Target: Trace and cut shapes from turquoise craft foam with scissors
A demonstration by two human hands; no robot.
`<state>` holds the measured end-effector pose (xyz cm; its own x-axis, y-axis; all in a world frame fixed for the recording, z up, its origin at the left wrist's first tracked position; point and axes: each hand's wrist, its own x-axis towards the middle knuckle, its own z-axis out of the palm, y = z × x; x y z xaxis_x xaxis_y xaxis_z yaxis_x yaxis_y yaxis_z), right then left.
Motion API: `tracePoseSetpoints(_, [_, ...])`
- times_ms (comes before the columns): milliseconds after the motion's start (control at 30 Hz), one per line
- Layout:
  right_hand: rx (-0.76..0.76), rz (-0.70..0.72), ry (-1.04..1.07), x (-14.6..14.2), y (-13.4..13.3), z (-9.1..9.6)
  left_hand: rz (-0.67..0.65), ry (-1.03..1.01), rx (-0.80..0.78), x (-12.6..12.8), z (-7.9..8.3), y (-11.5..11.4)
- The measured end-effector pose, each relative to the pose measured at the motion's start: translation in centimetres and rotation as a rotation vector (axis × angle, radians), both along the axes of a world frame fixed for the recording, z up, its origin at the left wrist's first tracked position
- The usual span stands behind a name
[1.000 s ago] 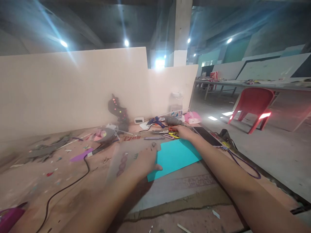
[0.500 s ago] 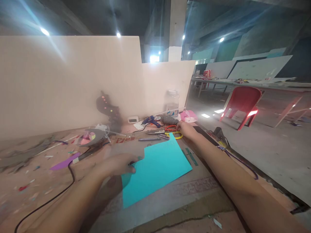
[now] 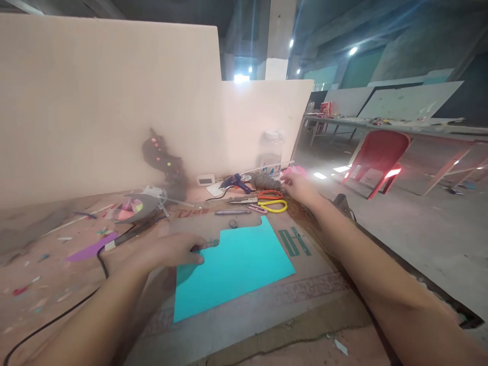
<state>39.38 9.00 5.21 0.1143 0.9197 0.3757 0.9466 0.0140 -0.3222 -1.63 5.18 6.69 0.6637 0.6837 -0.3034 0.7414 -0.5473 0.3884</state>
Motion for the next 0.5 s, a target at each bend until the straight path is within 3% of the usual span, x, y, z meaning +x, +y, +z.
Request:
tracePoseSetpoints(100, [-0.089, 0.086, -0.065, -2.7, 0.6, -1.2, 0.017, 0.025, -0.026, 0.4, -0.4, 0.1])
tracePoseSetpoints(233, [-0.165, 0.068, -0.117, -4.8, 1.8, -2.8, 0.039, 0.049, -0.028, 0.6, -1.1, 0.3])
tracePoseSetpoints(333, [-0.256, 0.035, -0.114, -4.6, 3.0, -3.2, 0.055, 0.061, -0.030, 0.6, -1.8, 0.6])
tracePoseSetpoints(500, [-0.408, 0.066, -0.079, -3.0, 4.1, -2.4, 0.089, 0.048, -0.051, 0.4, -2.7, 1.1])
